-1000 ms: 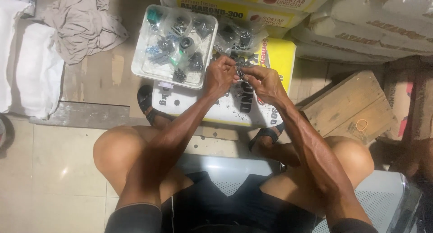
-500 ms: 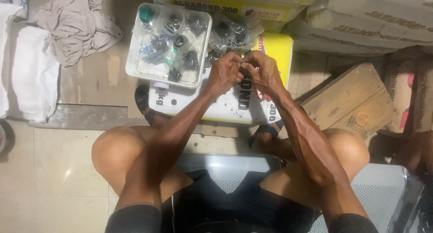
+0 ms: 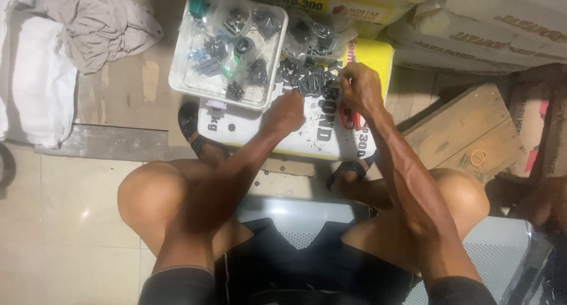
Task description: Sorting and inspecting small plastic components from a white plastic tray while seated.
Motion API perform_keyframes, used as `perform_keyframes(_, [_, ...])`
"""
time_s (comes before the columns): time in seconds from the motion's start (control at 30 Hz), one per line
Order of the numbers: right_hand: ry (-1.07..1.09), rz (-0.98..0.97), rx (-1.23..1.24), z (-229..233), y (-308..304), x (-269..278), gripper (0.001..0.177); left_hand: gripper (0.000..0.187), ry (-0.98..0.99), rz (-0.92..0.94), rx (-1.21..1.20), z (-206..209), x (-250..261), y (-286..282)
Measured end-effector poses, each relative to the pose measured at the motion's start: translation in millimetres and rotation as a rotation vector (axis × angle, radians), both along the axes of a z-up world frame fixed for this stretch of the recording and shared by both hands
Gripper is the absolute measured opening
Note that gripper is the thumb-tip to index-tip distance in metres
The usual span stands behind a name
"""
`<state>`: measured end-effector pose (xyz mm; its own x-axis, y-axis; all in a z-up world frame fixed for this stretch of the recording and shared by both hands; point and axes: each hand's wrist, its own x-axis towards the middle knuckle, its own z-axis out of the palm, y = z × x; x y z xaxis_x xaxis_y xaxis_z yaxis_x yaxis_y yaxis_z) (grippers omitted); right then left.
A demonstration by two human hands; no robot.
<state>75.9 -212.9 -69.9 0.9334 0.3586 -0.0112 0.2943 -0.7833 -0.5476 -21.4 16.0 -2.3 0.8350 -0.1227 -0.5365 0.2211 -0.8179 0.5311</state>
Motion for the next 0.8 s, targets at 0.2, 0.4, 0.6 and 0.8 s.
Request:
perform_keyframes(0.2, [0.202, 0.034, -0.406, -37.8, -28.3, -28.7, 0.030, 0.017, -0.059, 0.000, 0.084, 0.2, -10.5, 12.2])
perform_keyframes(0.4, [0.052, 0.183, -0.475, -20.2, -2.0, -42.6, 0.026, 0.019, -0.257, 0.012, -0.071, -25.4, -16.2, 13.9])
perform_keyframes(0.6, [0.334, 0.087, -0.385, 14.7, 10.8, -43.6, 0.021, 0.014, -0.393, -0.064, 0.002, -46.4, -20.2, 10.5])
perform_keyframes(0.8, [0.527, 0.029, 0.216, 104.7, 18.0, -45.8, 0.016, 0.014, -0.335, 0.048, -0.093, -30.7, -19.0, 9.0])
